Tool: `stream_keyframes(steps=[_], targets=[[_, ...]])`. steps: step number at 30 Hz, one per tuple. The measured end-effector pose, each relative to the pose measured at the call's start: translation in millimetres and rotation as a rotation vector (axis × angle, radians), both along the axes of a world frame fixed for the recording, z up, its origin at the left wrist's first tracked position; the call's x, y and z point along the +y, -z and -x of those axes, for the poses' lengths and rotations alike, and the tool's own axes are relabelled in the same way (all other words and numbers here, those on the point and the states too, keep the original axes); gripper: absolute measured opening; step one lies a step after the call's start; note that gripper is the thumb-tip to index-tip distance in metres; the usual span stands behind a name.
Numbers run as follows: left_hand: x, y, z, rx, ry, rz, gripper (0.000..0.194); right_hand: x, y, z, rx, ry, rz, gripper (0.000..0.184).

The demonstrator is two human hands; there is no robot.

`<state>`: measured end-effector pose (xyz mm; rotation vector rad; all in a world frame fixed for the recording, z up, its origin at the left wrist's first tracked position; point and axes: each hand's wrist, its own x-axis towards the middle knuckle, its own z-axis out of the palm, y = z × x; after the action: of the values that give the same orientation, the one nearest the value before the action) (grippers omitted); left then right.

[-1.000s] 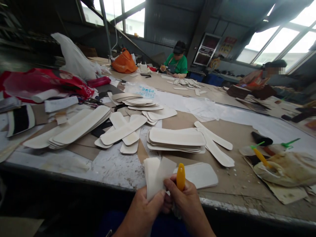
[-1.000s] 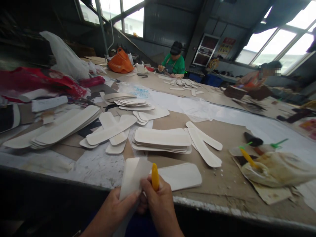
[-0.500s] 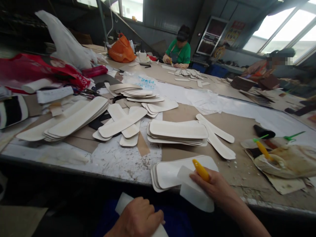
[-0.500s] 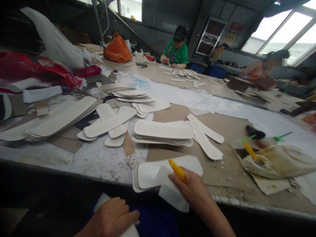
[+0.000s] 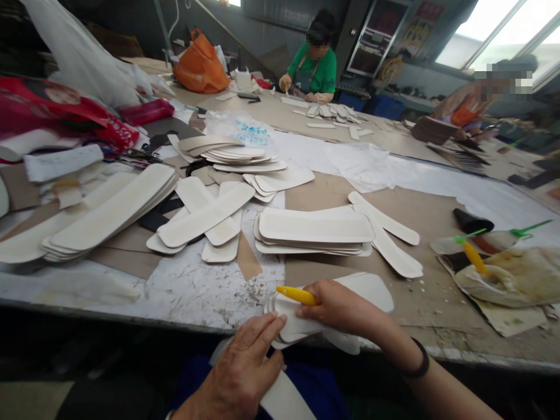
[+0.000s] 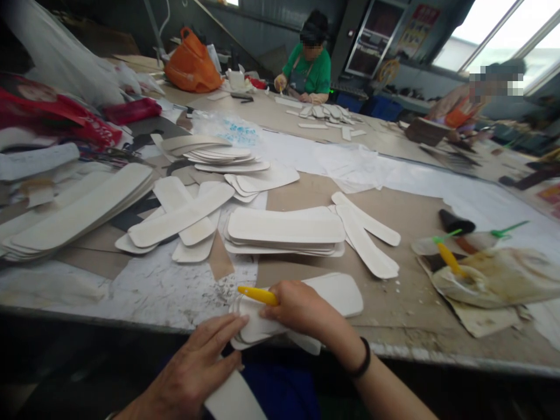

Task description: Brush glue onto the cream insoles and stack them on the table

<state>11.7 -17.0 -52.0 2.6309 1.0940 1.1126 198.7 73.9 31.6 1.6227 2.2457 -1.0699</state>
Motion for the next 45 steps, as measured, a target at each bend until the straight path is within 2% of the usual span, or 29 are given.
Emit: stream_keyframes(steps=[5, 8, 12, 14, 18, 21, 25, 30, 39, 45], targets=[[2.2, 5.4, -0.3, 0.028, -0.043, 0.016, 0.024, -0.3, 2.5, 6.2, -0.108, -0.084, -0.085, 0.019], [3.0, 3.3, 3.6, 0.112, -0.017, 0.032, 0.025, -3.5, 2.4, 9.8, -0.175, -0.147, -0.15, 0.021], [3.8, 2.2, 10.5, 0.217, 0.037, 0.077, 0.024, -12.2, -8.9, 1.6, -0.284, -0.198, -0.18, 0.022], [4.0, 3.9, 11.9, 0.213, 0.042, 0.098, 0.026, -18.7, -19.1, -14.6, -0.347, -0.157, -0.159, 0.018], [4.3, 7.4, 9.4, 0.188, 0.052, 0.082, 0.025, -33.0, -32.7, -62.7, -0.38, 0.047, -0.153, 0.017], [5.8, 7.9, 5.3, 0.125, 0.055, -0.001, 0.025, -38.9, -26.3, -88.5, -0.411, 0.121, -0.257, 0.019], [8.6, 6.2, 2.9, 0.089, 0.046, -0.072, 0.024, -35.8, -7.5, -92.0, -0.506, 0.113, -0.375, 0.014], [9.0, 2.7, 4.4, 0.187, 0.069, -0.037, 0.024, -23.6, 2.4, -84.5, -0.625, 0.071, -0.351, 0.013], [6.9, -9.3, 1.5, 0.329, 0.055, 0.058, 0.021, -18.6, 15.3, -94.0, -0.624, 0.026, -0.369, 0.019], [7.2, -14.6, -0.8, 0.39, 0.03, 0.075, 0.023, -15.7, 15.3, -94.5, -0.618, -0.002, -0.349, 0.02]])
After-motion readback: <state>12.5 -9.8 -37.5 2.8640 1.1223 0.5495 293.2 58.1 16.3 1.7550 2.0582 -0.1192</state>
